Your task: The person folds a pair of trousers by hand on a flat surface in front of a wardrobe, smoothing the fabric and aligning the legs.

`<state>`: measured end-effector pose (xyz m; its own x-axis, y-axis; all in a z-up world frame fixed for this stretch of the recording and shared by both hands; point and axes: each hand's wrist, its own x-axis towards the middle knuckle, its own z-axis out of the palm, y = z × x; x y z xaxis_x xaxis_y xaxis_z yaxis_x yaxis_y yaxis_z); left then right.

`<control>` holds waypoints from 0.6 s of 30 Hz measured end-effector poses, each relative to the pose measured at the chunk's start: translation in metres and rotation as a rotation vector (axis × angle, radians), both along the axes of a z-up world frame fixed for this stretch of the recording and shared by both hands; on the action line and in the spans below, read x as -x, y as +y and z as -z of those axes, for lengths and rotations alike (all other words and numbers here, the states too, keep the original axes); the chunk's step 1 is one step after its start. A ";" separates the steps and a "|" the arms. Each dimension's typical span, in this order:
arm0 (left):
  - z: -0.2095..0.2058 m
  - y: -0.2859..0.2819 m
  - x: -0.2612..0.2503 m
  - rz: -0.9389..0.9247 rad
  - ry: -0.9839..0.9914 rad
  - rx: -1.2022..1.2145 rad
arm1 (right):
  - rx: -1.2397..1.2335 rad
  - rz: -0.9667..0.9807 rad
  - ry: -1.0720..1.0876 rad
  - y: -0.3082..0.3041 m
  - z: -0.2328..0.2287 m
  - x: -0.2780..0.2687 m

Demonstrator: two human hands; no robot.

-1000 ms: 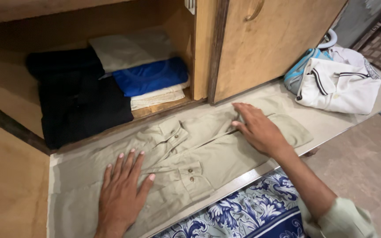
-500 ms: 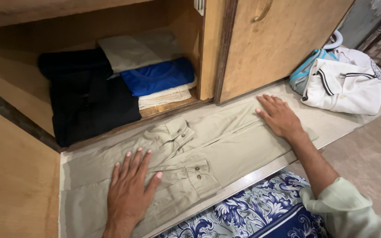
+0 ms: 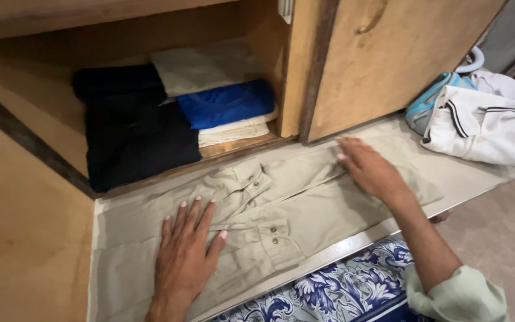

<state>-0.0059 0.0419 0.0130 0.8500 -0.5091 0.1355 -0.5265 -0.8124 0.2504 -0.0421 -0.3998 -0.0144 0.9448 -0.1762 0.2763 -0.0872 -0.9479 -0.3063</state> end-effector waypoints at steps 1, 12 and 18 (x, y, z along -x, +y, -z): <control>-0.005 -0.004 0.001 0.005 -0.001 -0.007 | -0.075 -0.080 0.027 0.011 -0.003 -0.003; 0.007 -0.144 -0.019 0.393 -0.133 0.234 | 0.017 -0.102 -0.059 0.030 -0.008 0.006; 0.017 -0.179 -0.052 0.275 0.030 0.120 | -0.149 0.129 -0.145 0.021 -0.004 0.012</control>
